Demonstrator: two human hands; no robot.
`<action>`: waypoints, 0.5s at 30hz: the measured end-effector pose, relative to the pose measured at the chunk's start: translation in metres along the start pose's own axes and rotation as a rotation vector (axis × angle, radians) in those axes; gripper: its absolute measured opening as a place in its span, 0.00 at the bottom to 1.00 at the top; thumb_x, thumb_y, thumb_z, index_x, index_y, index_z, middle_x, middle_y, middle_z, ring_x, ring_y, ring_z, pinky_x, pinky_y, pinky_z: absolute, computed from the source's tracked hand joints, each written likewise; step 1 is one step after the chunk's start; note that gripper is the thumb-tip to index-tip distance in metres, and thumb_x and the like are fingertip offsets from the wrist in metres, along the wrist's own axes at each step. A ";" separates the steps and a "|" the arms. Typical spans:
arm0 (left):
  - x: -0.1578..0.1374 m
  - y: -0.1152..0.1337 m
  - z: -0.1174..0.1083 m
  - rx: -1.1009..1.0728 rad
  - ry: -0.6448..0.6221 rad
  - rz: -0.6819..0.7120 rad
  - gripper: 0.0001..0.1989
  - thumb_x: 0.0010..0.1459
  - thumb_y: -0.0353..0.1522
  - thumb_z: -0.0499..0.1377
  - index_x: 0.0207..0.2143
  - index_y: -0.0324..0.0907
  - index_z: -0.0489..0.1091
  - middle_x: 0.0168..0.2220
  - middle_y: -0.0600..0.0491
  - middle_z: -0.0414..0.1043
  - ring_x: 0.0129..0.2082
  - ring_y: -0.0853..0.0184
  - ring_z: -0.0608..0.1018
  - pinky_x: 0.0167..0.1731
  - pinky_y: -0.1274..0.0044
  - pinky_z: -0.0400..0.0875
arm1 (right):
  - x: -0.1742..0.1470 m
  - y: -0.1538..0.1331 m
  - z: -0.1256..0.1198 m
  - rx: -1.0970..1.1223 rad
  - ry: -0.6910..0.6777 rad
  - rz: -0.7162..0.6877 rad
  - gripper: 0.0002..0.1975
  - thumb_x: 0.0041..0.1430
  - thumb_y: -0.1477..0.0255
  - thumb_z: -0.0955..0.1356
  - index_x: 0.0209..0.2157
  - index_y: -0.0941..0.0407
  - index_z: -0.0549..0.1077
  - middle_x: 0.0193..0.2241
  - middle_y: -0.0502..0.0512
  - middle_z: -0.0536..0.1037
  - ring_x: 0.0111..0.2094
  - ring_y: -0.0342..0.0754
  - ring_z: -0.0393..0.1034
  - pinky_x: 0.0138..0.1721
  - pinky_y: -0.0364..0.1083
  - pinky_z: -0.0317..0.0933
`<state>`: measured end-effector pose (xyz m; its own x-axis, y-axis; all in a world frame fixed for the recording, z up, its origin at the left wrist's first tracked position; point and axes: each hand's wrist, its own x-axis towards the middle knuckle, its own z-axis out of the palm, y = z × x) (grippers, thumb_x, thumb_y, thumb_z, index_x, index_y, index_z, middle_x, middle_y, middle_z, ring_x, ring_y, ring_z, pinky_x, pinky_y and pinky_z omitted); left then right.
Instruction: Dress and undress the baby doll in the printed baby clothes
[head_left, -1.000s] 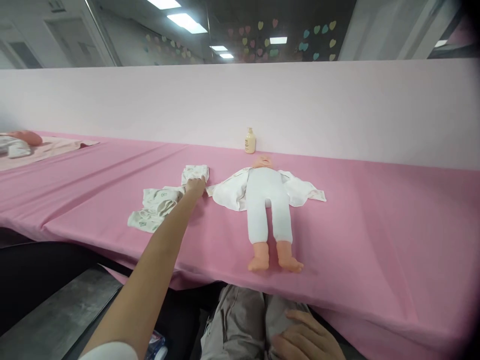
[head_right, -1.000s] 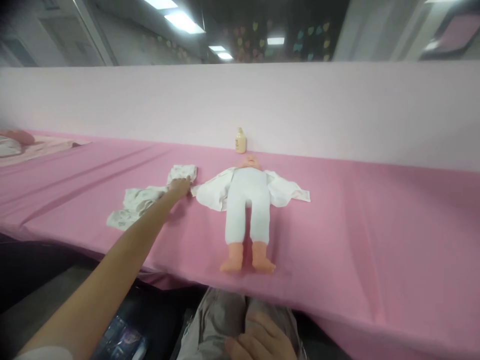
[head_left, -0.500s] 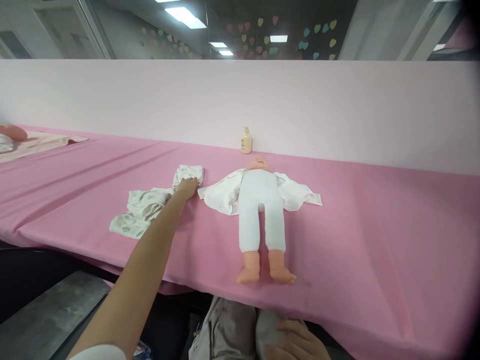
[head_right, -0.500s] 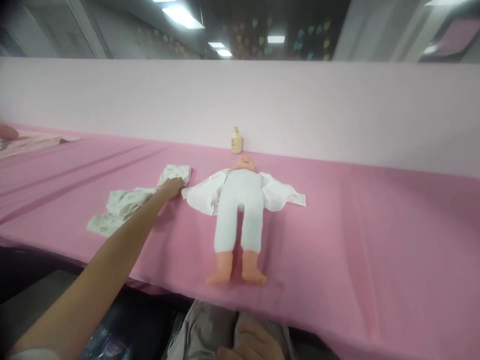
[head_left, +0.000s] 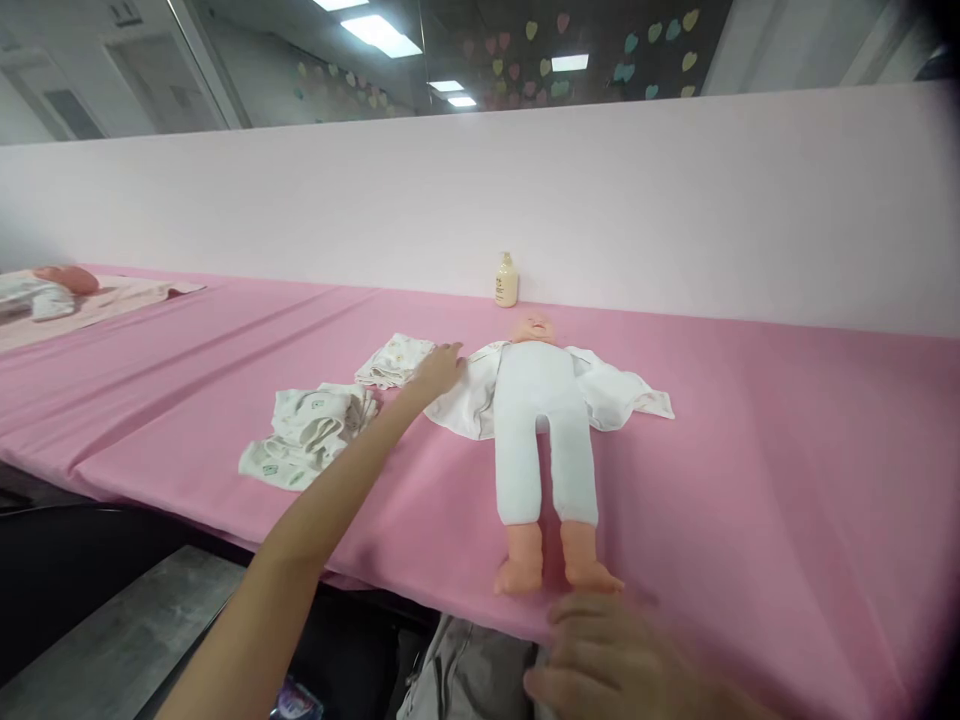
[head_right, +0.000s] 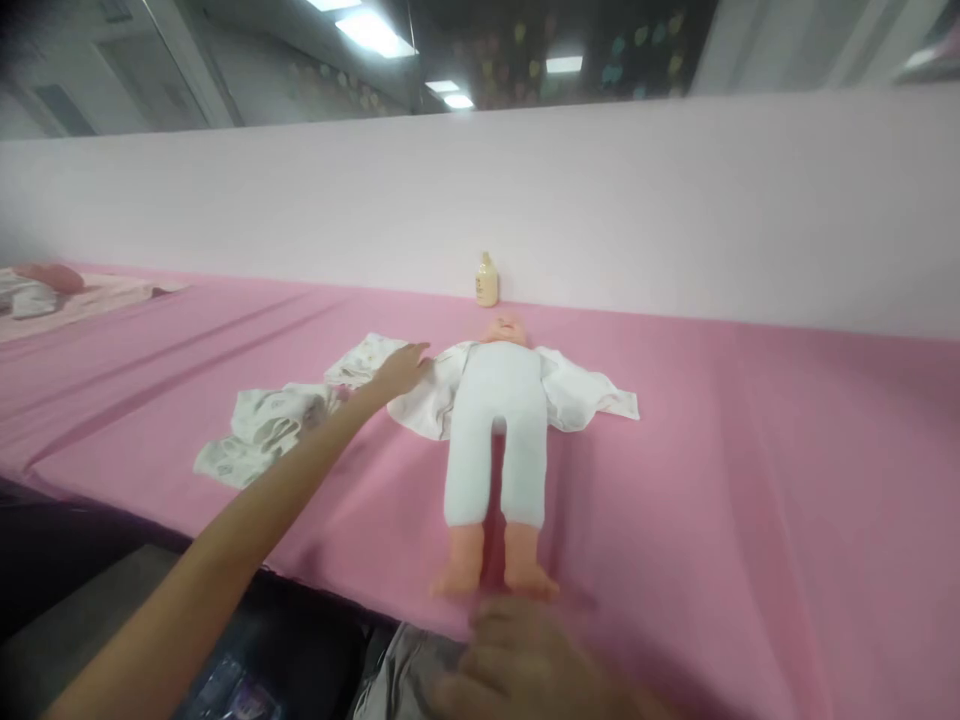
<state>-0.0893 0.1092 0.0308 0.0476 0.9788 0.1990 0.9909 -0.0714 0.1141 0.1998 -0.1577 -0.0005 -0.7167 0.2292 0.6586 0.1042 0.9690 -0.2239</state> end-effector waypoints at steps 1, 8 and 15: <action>0.001 0.016 0.004 -0.099 0.055 0.023 0.23 0.65 0.35 0.44 0.60 0.36 0.57 0.56 0.40 0.65 0.55 0.58 0.69 0.52 0.70 0.62 | 0.008 0.009 -0.007 -0.019 0.012 0.004 0.10 0.64 0.76 0.60 0.37 0.58 0.73 0.22 0.51 0.74 0.26 0.42 0.69 0.37 0.44 0.69; 0.019 0.070 0.035 -0.247 0.155 -0.108 0.26 0.64 0.44 0.45 0.56 0.35 0.60 0.52 0.37 0.69 0.52 0.49 0.71 0.51 0.59 0.61 | 0.057 0.148 -0.021 -0.354 0.060 0.357 0.13 0.62 0.72 0.62 0.46 0.58 0.73 0.50 0.61 0.74 0.55 0.53 0.65 0.54 0.55 0.61; 0.021 0.055 0.061 -0.118 0.289 0.006 0.16 0.64 0.29 0.45 0.49 0.39 0.67 0.46 0.43 0.73 0.47 0.57 0.74 0.47 0.67 0.62 | 0.137 0.259 0.001 -0.539 -0.243 0.746 0.22 0.64 0.66 0.59 0.55 0.63 0.67 0.58 0.65 0.66 0.60 0.56 0.57 0.60 0.56 0.50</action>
<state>-0.0262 0.1381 -0.0185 -0.0015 0.8844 0.4668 0.9685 -0.1150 0.2210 0.1286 0.1249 0.0309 -0.4539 0.8394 0.2989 0.8535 0.5059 -0.1246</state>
